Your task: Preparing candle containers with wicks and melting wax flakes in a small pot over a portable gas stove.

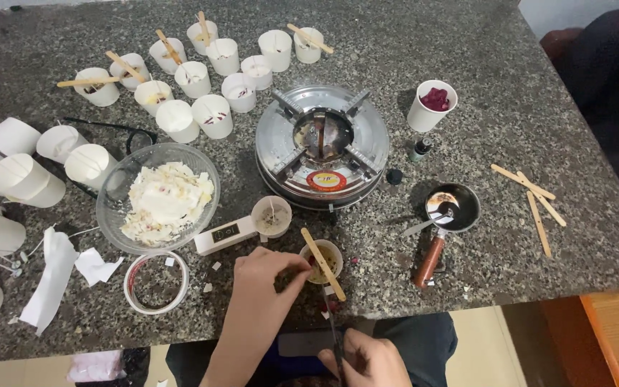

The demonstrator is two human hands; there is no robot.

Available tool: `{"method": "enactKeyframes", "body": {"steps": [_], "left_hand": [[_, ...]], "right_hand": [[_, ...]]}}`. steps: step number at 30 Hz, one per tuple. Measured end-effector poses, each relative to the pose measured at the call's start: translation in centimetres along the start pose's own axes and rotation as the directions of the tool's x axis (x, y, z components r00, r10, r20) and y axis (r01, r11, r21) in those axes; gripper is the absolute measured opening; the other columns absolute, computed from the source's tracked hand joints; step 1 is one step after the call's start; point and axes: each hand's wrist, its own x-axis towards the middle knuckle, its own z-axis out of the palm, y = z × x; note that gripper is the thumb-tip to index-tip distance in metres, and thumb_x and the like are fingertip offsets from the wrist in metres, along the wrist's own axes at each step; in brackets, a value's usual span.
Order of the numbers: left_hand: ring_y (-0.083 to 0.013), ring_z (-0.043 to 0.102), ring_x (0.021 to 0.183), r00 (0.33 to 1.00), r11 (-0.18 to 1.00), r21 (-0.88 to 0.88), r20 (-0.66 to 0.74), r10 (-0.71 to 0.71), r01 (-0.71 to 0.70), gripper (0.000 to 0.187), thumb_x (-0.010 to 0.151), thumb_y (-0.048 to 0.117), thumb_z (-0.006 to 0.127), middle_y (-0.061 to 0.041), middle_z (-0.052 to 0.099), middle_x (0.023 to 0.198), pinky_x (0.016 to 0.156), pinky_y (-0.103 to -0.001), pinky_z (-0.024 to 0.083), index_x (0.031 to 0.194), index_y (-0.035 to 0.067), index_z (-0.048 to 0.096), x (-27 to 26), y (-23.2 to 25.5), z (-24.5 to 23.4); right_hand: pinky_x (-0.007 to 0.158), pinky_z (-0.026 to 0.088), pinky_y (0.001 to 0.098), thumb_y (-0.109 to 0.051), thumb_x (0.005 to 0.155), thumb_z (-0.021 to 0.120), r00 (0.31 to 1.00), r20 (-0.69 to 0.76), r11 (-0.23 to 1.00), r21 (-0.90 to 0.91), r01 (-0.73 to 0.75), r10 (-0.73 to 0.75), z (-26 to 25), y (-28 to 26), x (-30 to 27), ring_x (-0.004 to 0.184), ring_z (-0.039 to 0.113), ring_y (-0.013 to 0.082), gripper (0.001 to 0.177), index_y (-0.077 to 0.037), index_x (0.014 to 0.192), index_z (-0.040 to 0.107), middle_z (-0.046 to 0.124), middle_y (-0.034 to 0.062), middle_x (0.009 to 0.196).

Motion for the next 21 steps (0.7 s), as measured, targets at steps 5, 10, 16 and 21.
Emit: {"method": "enactKeyframes", "body": {"steps": [5,10,16,21], "left_hand": [[-0.0182,0.056,0.101,0.965,0.958,0.203,-0.127,0.230,-0.201,0.010,0.092,0.026,0.072,0.006,0.068,0.097,0.081,-0.039,0.027,0.095,0.021,0.081,-0.5,-0.3,0.3],[-0.0221,0.052,0.112,0.981,0.982,0.161,-0.150,0.119,-0.095,0.016,0.097,0.022,0.060,0.002,0.061,0.114,0.088,-0.040,0.030,0.108,0.018,0.072,-1.0,-0.1,0.2],[-0.0250,0.045,0.132,1.000,0.989,0.146,-0.025,-0.011,0.015,0.076,0.073,0.044,0.078,-0.002,0.057,0.140,0.103,-0.049,0.031,0.141,0.021,0.051,-1.2,-2.6,2.7],[-0.0209,0.037,0.139,0.982,0.979,0.114,0.061,-0.180,0.172,0.080,0.080,0.054,0.083,0.005,0.051,0.147,0.104,-0.048,0.026,0.146,0.025,0.048,-0.5,-2.1,4.7]], "right_hand": [[0.061,0.025,0.0315,-0.037,0.104,0.076,0.977,0.121,0.969,0.196,0.148,-0.174,0.1,1.6,1.0,0.059,0.035,0.0095,0.056,-0.014,0.070,0.039,0.033,-0.0012,0.065],[0.050,0.043,0.0325,-0.053,0.094,0.058,0.908,0.153,0.798,0.549,0.251,-0.390,-1.2,-0.5,0.1,0.053,0.065,0.0201,0.055,-0.004,0.071,0.068,0.063,0.0078,0.059],[0.046,0.037,0.0264,-0.042,0.080,0.076,0.877,-0.266,0.788,0.388,0.478,-0.401,-3.0,1.6,-0.6,0.045,0.053,0.0113,0.038,-0.012,0.064,0.059,0.065,0.0011,0.055],[0.063,0.039,0.0230,-0.058,0.072,0.093,0.883,-0.412,0.967,-0.016,-0.255,0.226,-6.9,-3.1,-1.7,0.066,0.033,0.0133,0.062,-0.015,0.064,0.049,0.042,0.0004,0.056]]}}
